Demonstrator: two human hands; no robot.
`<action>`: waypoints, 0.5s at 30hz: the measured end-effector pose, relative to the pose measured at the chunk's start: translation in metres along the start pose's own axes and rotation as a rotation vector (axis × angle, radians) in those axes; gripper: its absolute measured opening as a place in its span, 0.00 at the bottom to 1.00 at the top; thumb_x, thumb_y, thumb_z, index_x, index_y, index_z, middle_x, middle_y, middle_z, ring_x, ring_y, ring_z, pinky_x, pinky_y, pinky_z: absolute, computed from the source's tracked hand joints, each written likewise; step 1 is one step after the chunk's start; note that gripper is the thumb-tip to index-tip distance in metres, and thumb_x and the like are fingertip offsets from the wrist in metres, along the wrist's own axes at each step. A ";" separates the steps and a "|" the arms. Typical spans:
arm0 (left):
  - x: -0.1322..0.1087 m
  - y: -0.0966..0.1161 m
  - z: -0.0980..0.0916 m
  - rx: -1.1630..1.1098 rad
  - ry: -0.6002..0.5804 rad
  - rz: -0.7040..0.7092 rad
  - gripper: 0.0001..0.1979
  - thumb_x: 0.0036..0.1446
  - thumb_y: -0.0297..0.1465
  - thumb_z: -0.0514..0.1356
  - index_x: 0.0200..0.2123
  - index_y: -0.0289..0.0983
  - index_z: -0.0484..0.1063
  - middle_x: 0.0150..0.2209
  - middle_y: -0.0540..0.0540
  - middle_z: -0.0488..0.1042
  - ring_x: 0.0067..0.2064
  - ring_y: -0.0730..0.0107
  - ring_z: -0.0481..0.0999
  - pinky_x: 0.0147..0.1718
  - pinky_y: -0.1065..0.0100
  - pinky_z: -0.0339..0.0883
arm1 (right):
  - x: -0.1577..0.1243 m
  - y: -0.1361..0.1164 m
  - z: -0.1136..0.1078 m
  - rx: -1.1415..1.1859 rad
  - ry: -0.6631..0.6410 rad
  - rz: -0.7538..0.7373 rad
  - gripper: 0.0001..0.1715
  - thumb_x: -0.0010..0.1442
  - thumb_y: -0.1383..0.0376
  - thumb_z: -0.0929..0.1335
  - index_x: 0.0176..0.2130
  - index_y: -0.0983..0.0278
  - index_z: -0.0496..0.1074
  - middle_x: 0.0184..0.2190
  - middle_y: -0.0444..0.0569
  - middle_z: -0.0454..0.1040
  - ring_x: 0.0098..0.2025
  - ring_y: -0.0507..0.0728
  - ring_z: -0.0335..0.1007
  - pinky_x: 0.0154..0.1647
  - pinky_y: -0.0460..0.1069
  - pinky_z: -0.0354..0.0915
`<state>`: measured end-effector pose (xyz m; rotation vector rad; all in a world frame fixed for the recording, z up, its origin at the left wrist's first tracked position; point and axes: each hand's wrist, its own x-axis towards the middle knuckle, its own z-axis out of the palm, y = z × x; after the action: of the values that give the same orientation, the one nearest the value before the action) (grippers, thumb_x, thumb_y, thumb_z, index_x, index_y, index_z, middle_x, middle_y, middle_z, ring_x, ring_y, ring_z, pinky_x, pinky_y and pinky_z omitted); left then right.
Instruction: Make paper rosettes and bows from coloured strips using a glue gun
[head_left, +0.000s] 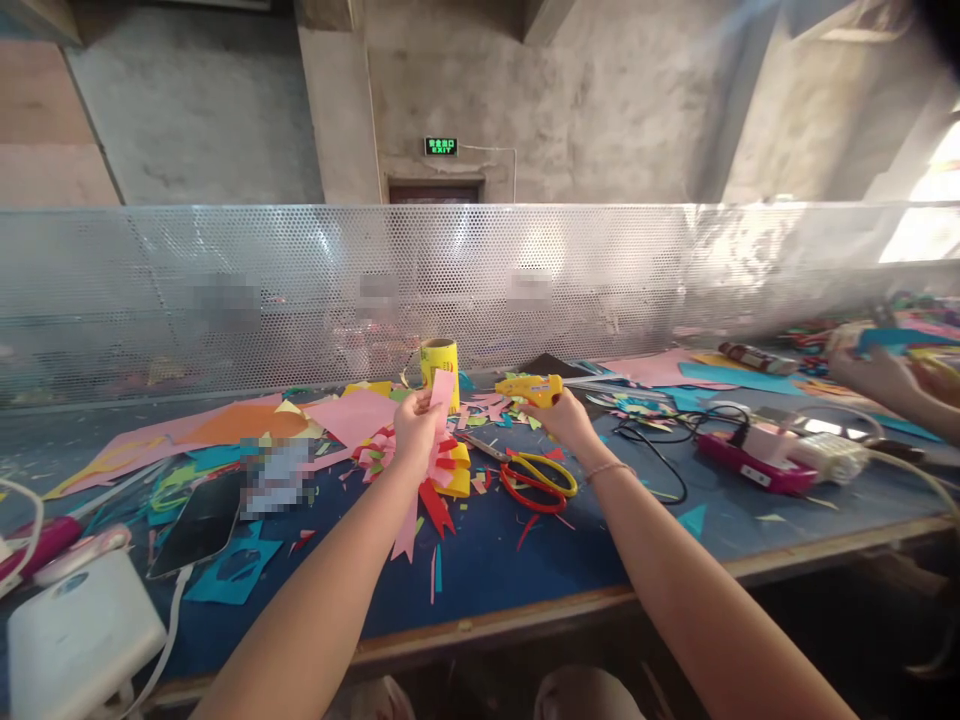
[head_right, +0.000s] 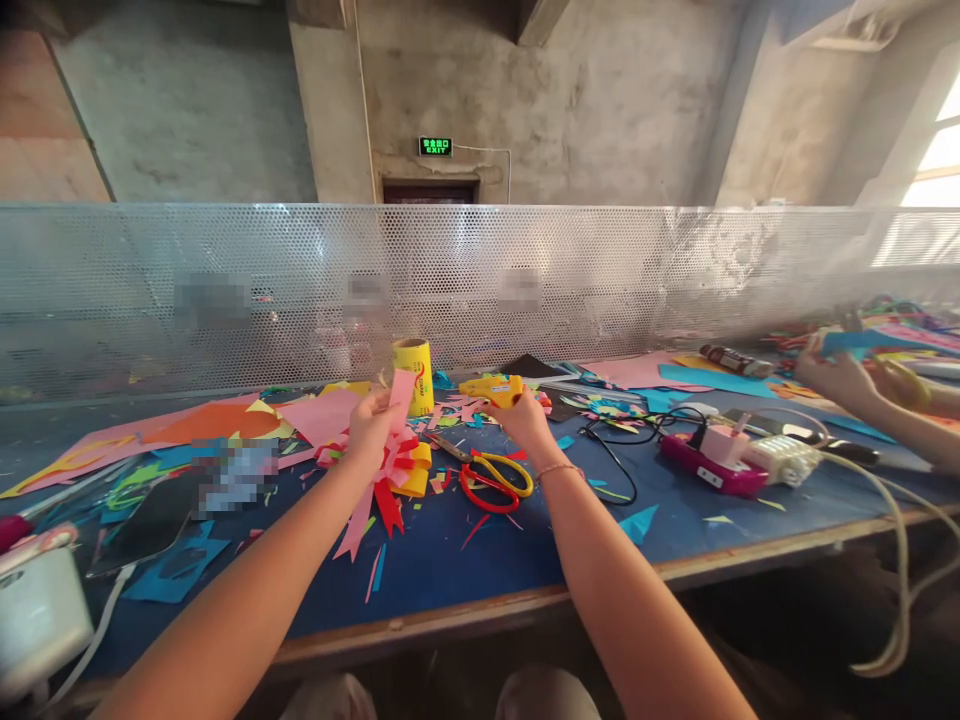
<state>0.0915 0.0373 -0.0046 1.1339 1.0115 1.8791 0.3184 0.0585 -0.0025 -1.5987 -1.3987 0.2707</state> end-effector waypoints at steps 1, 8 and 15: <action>0.003 -0.001 -0.001 -0.031 0.006 -0.015 0.10 0.38 0.23 0.62 0.29 0.36 0.71 0.30 0.47 0.76 0.34 0.67 0.75 0.36 0.67 0.67 | 0.004 0.004 -0.003 -0.038 -0.033 0.059 0.18 0.45 0.59 0.73 0.36 0.65 0.71 0.27 0.50 0.76 0.25 0.55 0.71 0.26 0.47 0.63; 0.015 -0.002 -0.011 -0.073 0.077 -0.032 0.07 0.37 0.28 0.64 0.25 0.36 0.73 0.26 0.49 0.76 0.31 0.68 0.74 0.34 0.68 0.66 | 0.023 0.035 -0.025 -0.282 -0.034 0.206 0.14 0.54 0.58 0.68 0.30 0.69 0.73 0.26 0.58 0.75 0.36 0.63 0.74 0.33 0.50 0.64; 0.020 0.004 -0.019 -0.089 0.140 -0.030 0.05 0.36 0.28 0.65 0.23 0.36 0.74 0.25 0.49 0.75 0.31 0.70 0.72 0.34 0.69 0.64 | 0.016 0.052 -0.033 -0.414 0.032 0.287 0.14 0.43 0.68 0.72 0.33 0.69 0.74 0.39 0.66 0.73 0.47 0.73 0.69 0.41 0.59 0.64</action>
<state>0.0664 0.0476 0.0000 0.9423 1.0048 1.9816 0.3800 0.0621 -0.0180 -2.1398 -1.2524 0.1255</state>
